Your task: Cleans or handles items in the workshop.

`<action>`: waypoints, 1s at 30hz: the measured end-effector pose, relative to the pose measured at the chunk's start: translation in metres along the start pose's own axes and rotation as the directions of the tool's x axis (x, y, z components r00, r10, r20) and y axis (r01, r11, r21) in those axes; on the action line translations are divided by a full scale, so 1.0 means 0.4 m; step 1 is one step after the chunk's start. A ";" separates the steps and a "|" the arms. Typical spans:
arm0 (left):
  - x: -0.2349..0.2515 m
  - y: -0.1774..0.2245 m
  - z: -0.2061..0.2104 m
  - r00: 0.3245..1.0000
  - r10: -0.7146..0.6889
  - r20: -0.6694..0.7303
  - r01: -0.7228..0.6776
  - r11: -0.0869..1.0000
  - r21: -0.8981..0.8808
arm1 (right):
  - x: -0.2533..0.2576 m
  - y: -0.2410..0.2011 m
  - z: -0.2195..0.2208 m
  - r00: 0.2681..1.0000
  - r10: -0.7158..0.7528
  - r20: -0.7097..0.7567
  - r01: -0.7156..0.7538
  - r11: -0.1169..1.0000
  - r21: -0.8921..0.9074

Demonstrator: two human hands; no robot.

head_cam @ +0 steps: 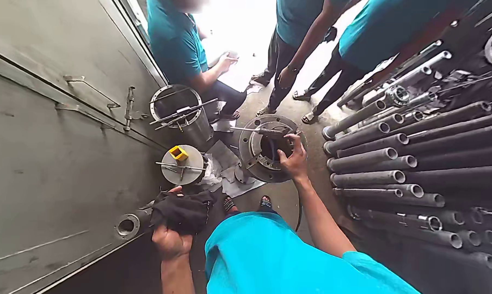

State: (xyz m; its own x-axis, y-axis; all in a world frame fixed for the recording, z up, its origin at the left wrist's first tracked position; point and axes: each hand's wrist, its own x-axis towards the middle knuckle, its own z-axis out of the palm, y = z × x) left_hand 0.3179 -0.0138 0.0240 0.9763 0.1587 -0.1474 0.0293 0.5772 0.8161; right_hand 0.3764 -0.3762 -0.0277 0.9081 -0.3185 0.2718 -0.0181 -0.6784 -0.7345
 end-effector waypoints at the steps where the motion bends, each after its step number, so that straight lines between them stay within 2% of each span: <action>1: 0.007 0.004 -0.005 1.000 -0.008 0.003 0.008 1.000 0.005 | 0.002 0.009 0.002 0.998 0.001 -0.065 -0.003 0.999 -0.032; 4: 0.020 0.012 -0.020 0.999 -0.036 0.008 0.036 0.999 0.030 | 0.025 0.000 -0.019 0.972 0.068 -0.224 -0.100 0.986 -0.135; 6: 0.033 0.011 -0.029 0.998 -0.060 -0.011 0.060 0.996 0.061 | 0.047 -0.003 -0.044 0.966 0.114 -0.231 -0.159 0.969 -0.186; 9: 0.054 0.008 -0.035 0.993 -0.119 0.007 0.118 0.991 0.061 | 0.042 0.013 -0.073 0.993 0.063 -0.097 -0.087 0.960 -0.268; 12: 0.068 0.016 -0.020 0.982 -0.177 0.057 0.179 0.984 -0.022 | -0.040 0.030 -0.085 0.999 -0.048 -0.014 0.044 0.974 -0.221; 15: 0.055 0.012 -0.020 0.976 -0.217 0.024 0.219 0.967 -0.134 | -0.080 0.022 -0.092 1.000 0.009 -0.027 -0.015 0.976 -0.216; 17: 0.053 0.015 -0.011 0.979 -0.202 -0.016 0.195 0.960 -0.201 | -0.072 0.013 -0.077 0.996 0.035 -0.078 -0.053 0.971 -0.235; 20: 0.040 0.018 0.025 0.979 -0.203 -0.033 0.182 0.931 -0.316 | -0.068 -0.001 -0.081 0.981 -0.013 -0.195 -0.043 0.960 -0.278; 23: 0.032 0.022 0.042 0.983 -0.181 -0.018 0.161 0.908 -0.386 | -0.068 -0.079 -0.079 0.970 -0.134 -0.205 0.080 0.964 -0.255; 25: 0.031 0.015 0.046 0.984 -0.173 -0.034 0.145 0.905 -0.400 | -0.082 -0.173 -0.058 0.988 -0.156 -0.002 0.156 0.987 -0.026; 27: 0.019 0.012 0.044 0.985 -0.156 -0.072 0.118 0.922 -0.370 | -0.105 -0.273 0.001 0.933 -0.175 0.314 0.093 0.961 0.259; 28: 0.012 0.010 0.036 0.992 -0.130 -0.004 0.120 0.924 -0.362 | -0.124 -0.317 0.037 0.889 -0.192 0.417 0.045 0.940 0.338; 30: 0.018 -0.015 0.044 0.969 -0.035 0.243 0.133 0.908 -0.398 | -0.133 -0.372 0.076 0.810 -0.146 0.568 -0.027 0.958 0.286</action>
State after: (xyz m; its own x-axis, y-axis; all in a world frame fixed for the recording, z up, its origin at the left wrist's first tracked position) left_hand 0.3286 -0.0302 0.0281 0.9975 -0.0614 -0.0359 0.0712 0.8636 0.4991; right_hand 0.3435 -0.2381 0.0480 0.9757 0.2175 -0.0255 0.0775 -0.4520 -0.8886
